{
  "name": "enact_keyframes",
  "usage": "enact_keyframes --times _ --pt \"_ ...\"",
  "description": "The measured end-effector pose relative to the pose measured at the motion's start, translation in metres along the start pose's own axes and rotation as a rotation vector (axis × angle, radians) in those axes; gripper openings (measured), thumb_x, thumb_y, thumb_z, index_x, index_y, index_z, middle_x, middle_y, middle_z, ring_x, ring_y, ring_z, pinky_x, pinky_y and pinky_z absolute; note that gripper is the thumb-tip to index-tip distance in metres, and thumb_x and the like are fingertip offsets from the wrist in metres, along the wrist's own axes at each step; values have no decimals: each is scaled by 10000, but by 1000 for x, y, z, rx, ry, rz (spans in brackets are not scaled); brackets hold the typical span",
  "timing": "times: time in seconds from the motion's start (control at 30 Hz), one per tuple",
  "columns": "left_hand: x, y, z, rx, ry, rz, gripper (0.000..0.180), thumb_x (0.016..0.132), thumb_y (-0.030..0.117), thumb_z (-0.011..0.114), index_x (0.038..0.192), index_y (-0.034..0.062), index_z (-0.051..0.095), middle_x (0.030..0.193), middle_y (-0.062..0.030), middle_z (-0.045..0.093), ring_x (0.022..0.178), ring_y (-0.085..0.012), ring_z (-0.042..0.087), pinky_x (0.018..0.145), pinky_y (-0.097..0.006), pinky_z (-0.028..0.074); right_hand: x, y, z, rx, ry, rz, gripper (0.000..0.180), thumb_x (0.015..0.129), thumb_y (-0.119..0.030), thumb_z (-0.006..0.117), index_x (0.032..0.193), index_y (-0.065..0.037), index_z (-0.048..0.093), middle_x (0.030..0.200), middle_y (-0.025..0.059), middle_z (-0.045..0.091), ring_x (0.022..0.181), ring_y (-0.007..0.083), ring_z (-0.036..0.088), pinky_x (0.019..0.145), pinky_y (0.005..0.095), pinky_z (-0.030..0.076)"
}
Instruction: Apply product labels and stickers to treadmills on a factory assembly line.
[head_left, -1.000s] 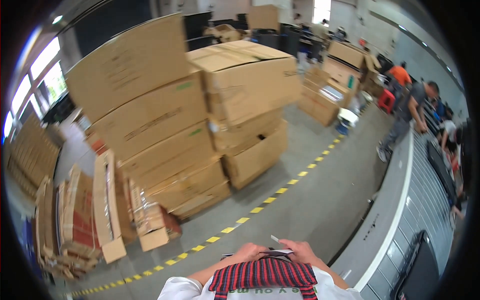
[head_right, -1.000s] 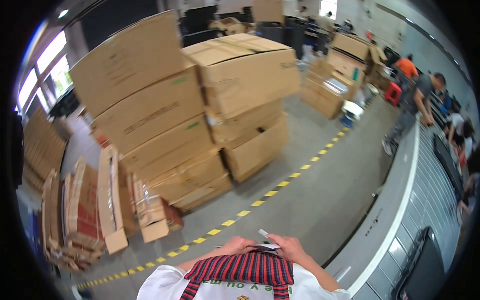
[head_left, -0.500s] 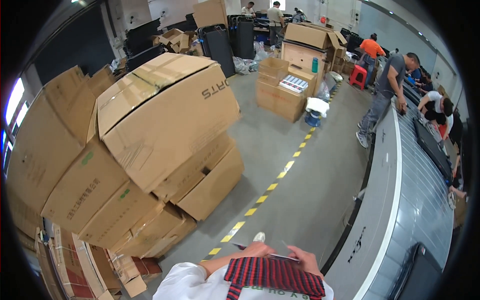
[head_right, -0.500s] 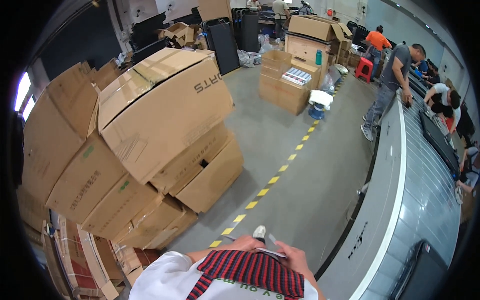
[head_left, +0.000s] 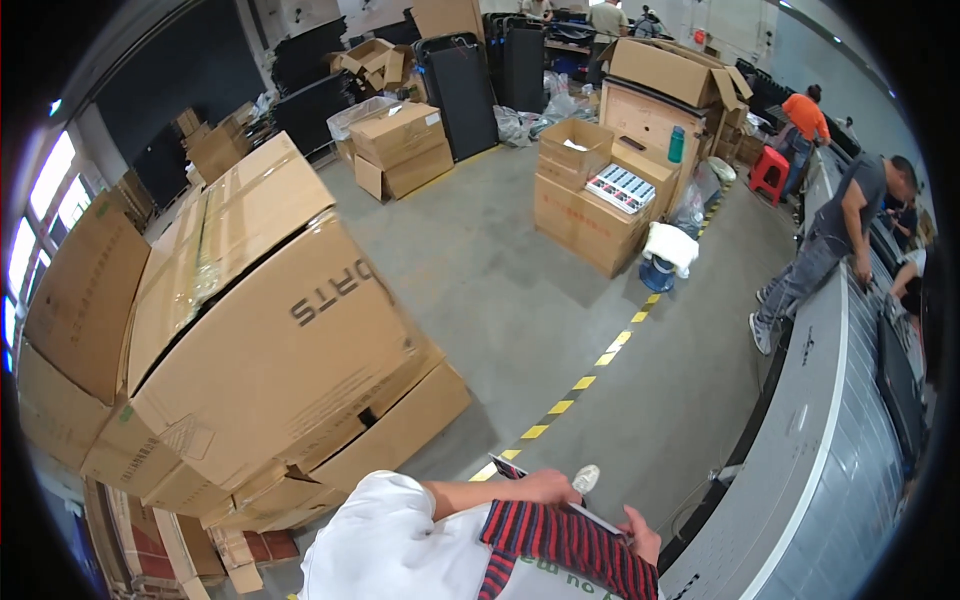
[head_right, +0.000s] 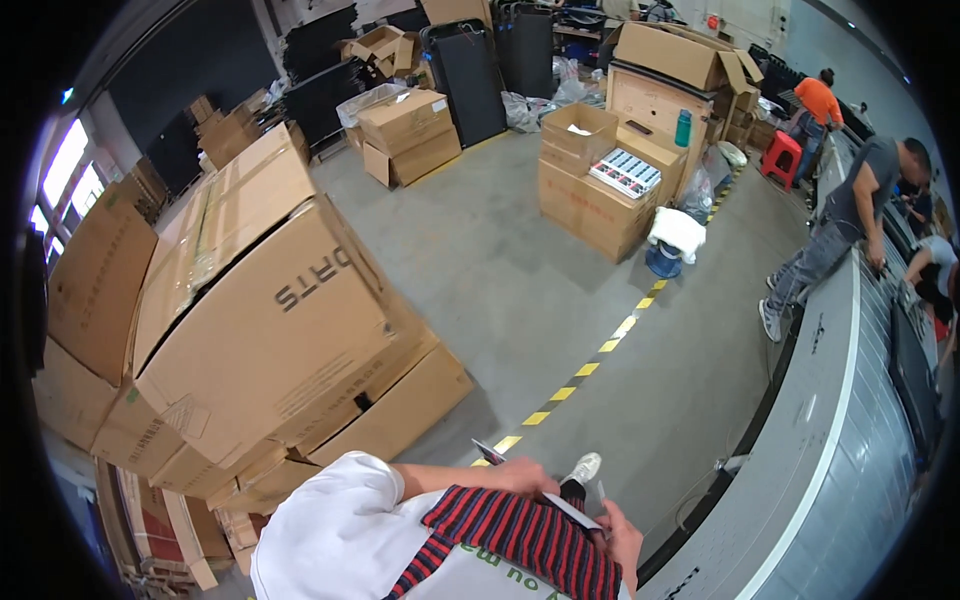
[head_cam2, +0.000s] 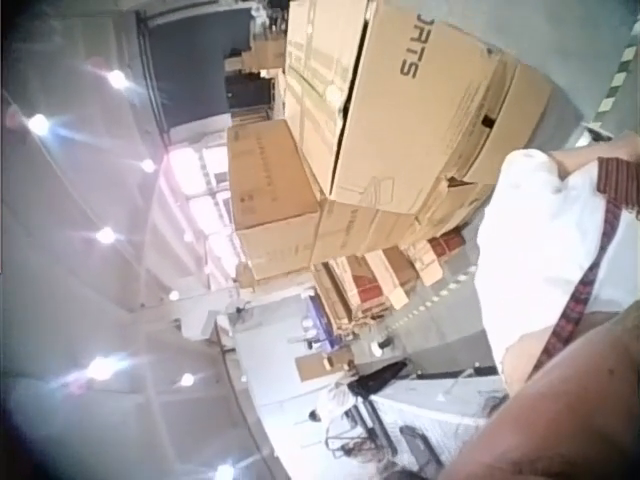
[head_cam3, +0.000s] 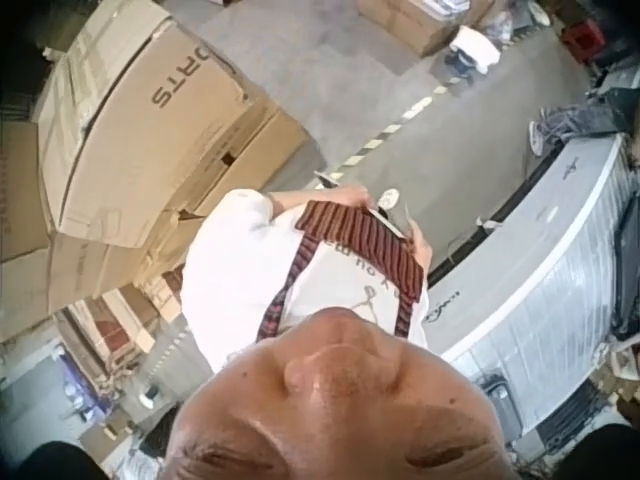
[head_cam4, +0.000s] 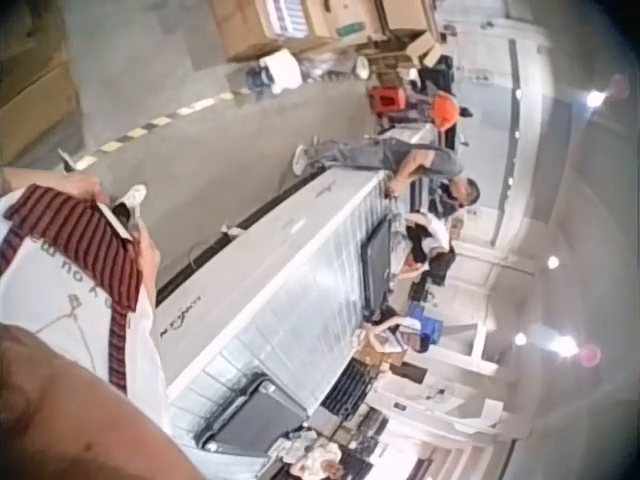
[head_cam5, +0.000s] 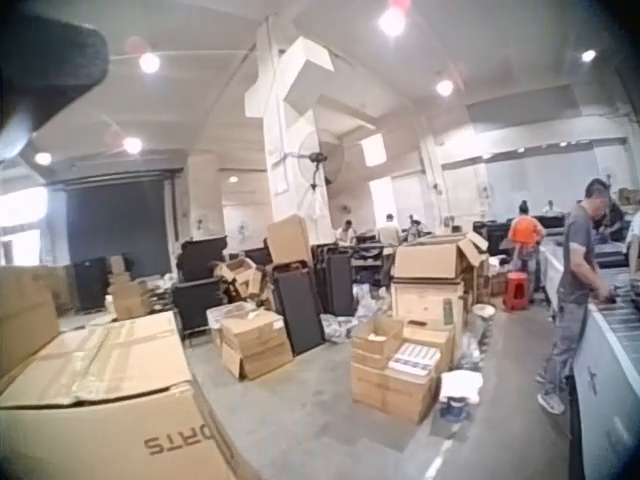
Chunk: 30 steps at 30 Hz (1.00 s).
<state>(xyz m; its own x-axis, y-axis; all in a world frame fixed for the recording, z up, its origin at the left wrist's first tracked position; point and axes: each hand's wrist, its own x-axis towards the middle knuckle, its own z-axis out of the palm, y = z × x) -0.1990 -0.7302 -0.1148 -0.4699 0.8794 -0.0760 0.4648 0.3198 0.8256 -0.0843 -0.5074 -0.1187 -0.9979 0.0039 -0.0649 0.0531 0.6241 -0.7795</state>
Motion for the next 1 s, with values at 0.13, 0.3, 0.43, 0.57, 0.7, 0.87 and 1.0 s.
enact_keyframes --times 0.13,0.3,0.43,0.57,0.7,0.87,1.0 --pt "73 -55 -50 226 152 1 90 613 95 529 702 84 531 601 -153 531 624 -355 526 515 -437 396 116 26 -49 -263 -11 -66 510 606 -8 654 1073 -120 481 706 89 603 635 257 594 597 334 473" --pt "113 -116 -135 336 371 -436 70 656 142 534 718 117 556 620 -137 549 633 -327 555 533 -433 426 253 37 -115 -302 -87 -64 482 623 -55 663 1066 -85 477 689 98 590 617 270 581 584 357 457" --pt "92 -211 -156 377 493 -838 119 715 227 538 739 116 574 685 -132 566 686 -323 562 585 -428 450 370 42 -123 -356 -194 -163 472 631 -65 658 1067 -86 479 687 94 590 631 264 583 592 351 455" --pt "48 -298 -148 29 658 -1449 265 687 348 609 810 115 640 820 -148 604 768 -289 588 683 -389 461 471 43 -100 -378 -301 -201 463 644 -91 654 1072 -82 475 681 94 587 637 272 580 593 357 449" --pt "40 -358 -173 -188 857 -1737 378 644 366 645 915 102 631 886 -142 606 822 -277 587 729 -358 458 570 40 -93 -339 -369 -145 483 648 -102 650 1091 -74 460 667 101 585 621 282 577 581 368 445" --pt "126 -424 -300 -72 779 -1603 348 661 381 636 833 78 638 853 -147 610 788 -276 593 688 -366 469 686 21 -111 -461 -351 -196 490 733 -132 603 1184 -138 412 718 153 583 663 323 577 596 388 444" --pt "242 -452 -409 -166 812 -1293 284 690 344 618 833 98 617 777 -122 604 736 -268 587 651 -388 460 775 1 -99 -444 -442 -176 463 747 -204 588 1172 -141 415 735 169 586 667 362 554 597 415 433"
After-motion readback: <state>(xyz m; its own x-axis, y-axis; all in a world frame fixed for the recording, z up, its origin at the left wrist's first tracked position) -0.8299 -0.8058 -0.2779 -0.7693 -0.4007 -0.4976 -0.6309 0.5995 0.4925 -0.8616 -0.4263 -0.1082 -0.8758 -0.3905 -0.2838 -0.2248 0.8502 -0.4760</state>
